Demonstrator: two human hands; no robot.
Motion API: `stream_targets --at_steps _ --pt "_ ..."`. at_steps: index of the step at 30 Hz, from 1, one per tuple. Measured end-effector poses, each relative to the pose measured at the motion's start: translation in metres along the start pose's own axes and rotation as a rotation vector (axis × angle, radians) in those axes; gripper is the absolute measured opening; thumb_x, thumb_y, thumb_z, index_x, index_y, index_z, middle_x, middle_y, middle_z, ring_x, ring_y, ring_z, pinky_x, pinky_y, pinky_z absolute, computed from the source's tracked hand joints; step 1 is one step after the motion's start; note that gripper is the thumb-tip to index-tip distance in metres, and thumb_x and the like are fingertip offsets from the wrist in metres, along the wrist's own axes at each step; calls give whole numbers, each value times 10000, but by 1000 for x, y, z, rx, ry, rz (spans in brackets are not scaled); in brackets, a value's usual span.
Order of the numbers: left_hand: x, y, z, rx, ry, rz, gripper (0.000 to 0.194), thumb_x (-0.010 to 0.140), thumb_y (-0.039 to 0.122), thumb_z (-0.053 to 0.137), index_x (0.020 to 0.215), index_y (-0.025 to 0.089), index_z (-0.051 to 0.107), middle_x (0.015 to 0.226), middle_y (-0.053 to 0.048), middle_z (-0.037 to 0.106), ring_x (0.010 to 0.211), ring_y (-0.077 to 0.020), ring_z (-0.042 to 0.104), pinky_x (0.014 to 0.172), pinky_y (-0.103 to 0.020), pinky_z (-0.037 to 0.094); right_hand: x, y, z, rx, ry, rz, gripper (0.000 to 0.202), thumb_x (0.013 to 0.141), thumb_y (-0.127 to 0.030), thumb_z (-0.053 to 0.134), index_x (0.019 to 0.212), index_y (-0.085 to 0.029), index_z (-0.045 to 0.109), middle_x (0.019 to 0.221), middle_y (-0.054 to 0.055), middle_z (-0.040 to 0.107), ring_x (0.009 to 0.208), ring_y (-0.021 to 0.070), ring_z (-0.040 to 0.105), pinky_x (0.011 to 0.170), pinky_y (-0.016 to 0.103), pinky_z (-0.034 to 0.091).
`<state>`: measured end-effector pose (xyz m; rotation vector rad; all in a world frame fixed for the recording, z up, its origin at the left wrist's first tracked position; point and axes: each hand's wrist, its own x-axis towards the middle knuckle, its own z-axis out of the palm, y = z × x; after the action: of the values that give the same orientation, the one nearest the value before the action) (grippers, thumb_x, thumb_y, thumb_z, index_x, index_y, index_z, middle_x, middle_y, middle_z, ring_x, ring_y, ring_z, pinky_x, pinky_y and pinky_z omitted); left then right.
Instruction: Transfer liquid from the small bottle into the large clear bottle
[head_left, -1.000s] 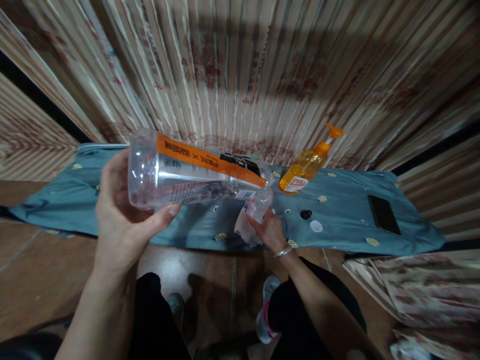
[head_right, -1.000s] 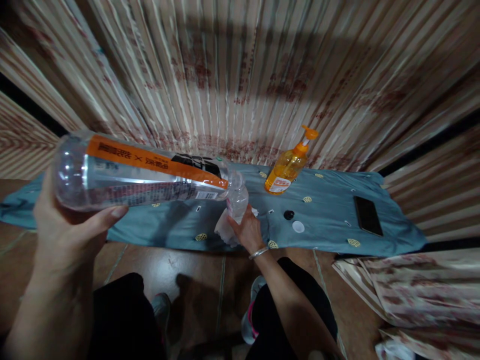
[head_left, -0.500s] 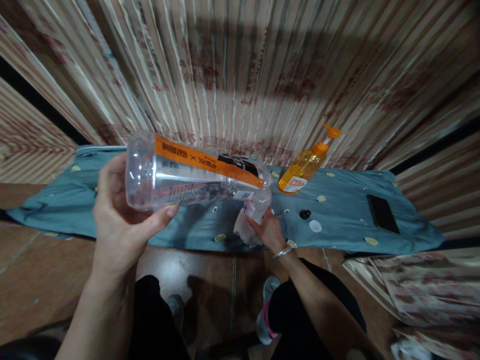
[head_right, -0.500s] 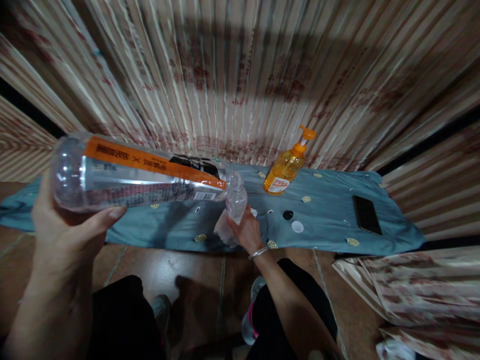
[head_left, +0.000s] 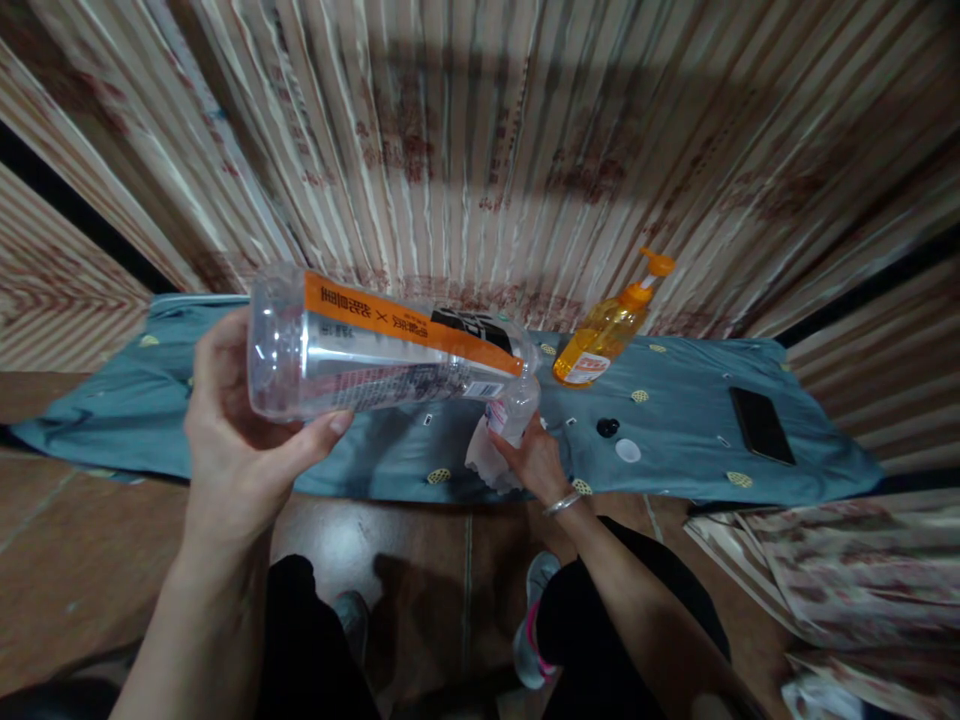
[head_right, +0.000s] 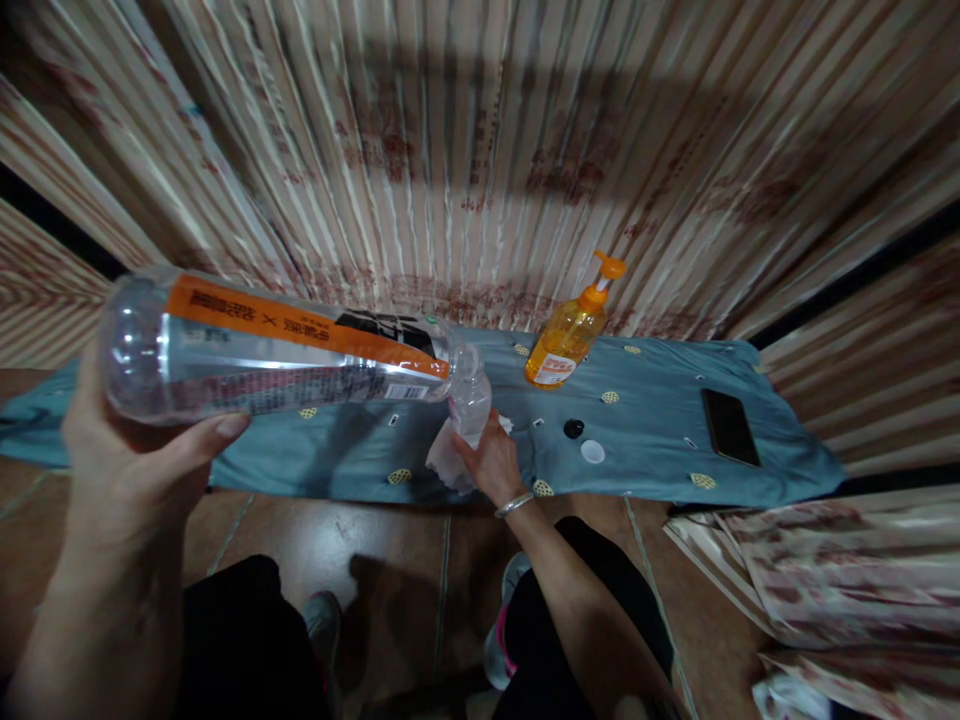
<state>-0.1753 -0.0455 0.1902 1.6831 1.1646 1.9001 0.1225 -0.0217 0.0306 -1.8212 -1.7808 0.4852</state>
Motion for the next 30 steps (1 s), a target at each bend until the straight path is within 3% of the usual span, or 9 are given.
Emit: stream_targets --at_steps 8,14,19,30 --pt "0 -1 -1 25 -6 26 1003 463 482 1020 1385 339 651 1369 -72 666 1269 -335 651 1009 -512 616 0 0 2 2 25 -2 592 906 -463 697 1326 -91 512 1090 202 787 1004 340 778 821 393 592" --pt "0 -2 -3 18 -29 2 997 470 457 1024 1385 344 646 1374 -65 659 1281 -329 644 1076 -516 579 0 3 3 2 27 -28 548 911 -465 691 1293 -109 526 1082 193 786 990 332 778 831 397 595" --pt "1 -3 0 5 -26 36 969 503 483 1012 1387 332 644 1350 -74 659 1216 -304 668 956 -457 645 0 4 4 -2 52 -43 567 912 -477 686 1312 -109 525 1113 197 776 995 325 774 835 392 595" --pt "0 -6 0 -44 -36 -8 963 501 435 1021 1381 354 638 1345 -54 650 1193 -268 668 927 -379 648 0 1 3 -6 24 -12 589 911 -489 689 1323 -102 522 1072 184 783 965 322 775 796 378 585"
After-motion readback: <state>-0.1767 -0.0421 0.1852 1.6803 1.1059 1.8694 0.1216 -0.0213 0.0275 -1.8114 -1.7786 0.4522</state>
